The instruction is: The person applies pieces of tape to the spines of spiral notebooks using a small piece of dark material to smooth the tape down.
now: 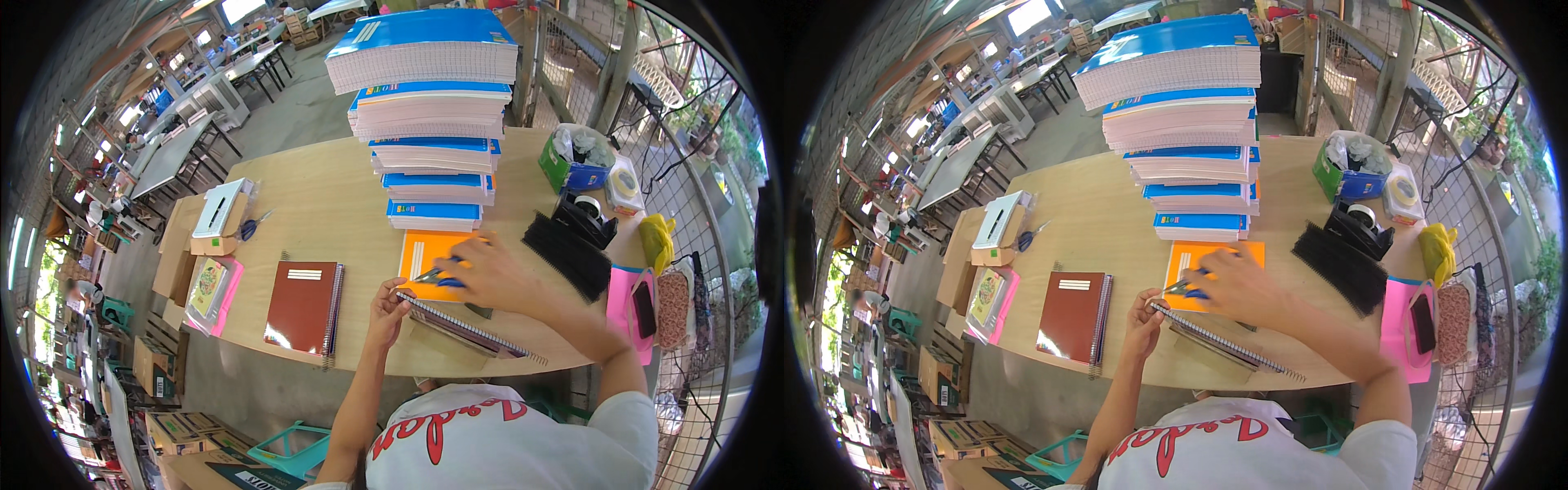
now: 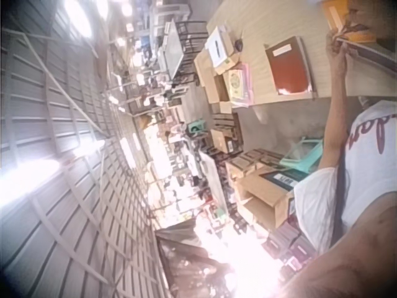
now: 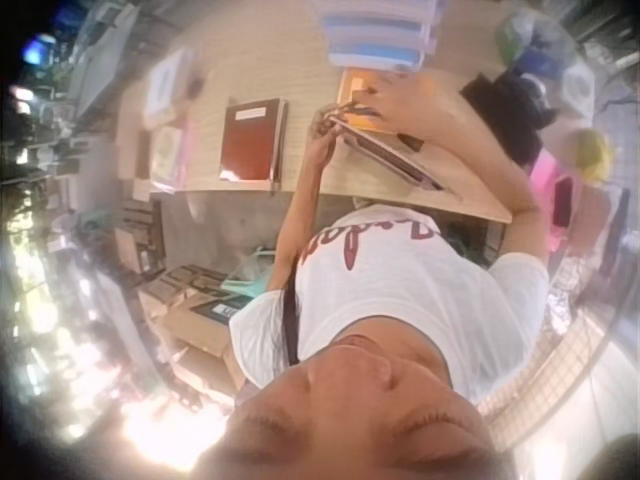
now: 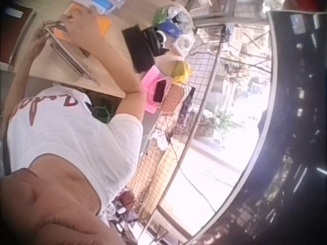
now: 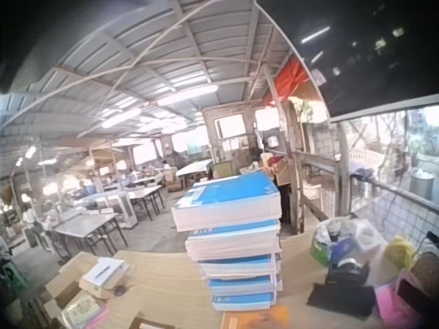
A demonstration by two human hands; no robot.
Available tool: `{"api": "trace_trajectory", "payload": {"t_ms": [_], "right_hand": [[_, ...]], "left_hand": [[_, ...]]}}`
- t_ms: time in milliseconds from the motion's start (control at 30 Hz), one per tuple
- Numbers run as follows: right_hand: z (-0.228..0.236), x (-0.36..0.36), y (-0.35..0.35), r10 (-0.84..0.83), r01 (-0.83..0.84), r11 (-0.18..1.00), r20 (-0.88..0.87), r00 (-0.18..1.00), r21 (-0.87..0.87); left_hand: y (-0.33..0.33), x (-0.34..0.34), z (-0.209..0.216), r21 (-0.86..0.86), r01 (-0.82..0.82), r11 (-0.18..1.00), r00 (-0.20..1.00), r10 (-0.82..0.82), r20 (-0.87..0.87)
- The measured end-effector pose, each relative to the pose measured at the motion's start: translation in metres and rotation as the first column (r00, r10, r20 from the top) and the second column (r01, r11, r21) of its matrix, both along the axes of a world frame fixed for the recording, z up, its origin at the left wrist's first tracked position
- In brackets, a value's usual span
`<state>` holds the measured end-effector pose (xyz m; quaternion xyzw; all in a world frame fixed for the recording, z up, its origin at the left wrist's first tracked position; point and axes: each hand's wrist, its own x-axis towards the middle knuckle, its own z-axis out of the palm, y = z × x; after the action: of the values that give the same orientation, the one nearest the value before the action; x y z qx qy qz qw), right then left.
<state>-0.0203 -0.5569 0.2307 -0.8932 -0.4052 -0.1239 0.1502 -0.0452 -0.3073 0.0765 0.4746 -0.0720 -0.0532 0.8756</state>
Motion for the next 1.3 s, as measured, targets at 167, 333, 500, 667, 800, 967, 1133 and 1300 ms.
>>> {"api": "trace_trajectory", "payload": {"t_ms": [167,333,500,667,800,967,1133,1300], "right_hand": [[0.003,0.029,0.048,0.339,-0.272,0.929,0.281,0.898,-0.252],[0.009,0.036,0.061,0.460,-0.338,0.874,0.374,0.805,-0.348],[0.000,0.027,0.063,0.389,-0.316,0.881,0.160,0.907,-0.353],[-0.024,0.010,0.041,-0.081,-0.028,0.962,-0.382,0.921,-0.272],[-0.029,0.011,0.012,-0.032,0.043,0.998,0.192,0.981,-0.051],[-0.008,-0.039,-0.010,-0.245,0.311,0.950,-0.642,0.727,-0.010],[-0.048,-0.065,-0.013,-0.157,0.238,0.968,-0.545,0.824,0.080],[-0.013,-0.082,-0.179,-0.378,0.705,0.500,-0.606,0.700,0.503]], "left_hand": [[-0.002,0.002,-0.001,-0.008,-0.024,1.000,0.999,0.024,-0.021],[-0.003,0.002,0.000,-0.024,-0.031,0.999,0.999,0.030,-0.022],[-0.006,0.002,0.001,-0.028,-0.098,0.995,0.995,0.097,-0.036],[-0.020,0.001,-0.004,-0.076,-0.171,0.982,0.985,0.172,0.010],[-0.018,-0.001,0.001,0.069,-0.165,0.984,0.986,0.165,-0.004],[0.010,-0.008,-0.037,0.275,-0.095,0.957,0.994,0.074,0.086],[0.015,0.004,-0.036,0.424,0.012,0.906,0.988,-0.075,0.133],[0.052,0.038,-0.033,0.591,-0.189,0.784,0.941,0.317,-0.120]]}}
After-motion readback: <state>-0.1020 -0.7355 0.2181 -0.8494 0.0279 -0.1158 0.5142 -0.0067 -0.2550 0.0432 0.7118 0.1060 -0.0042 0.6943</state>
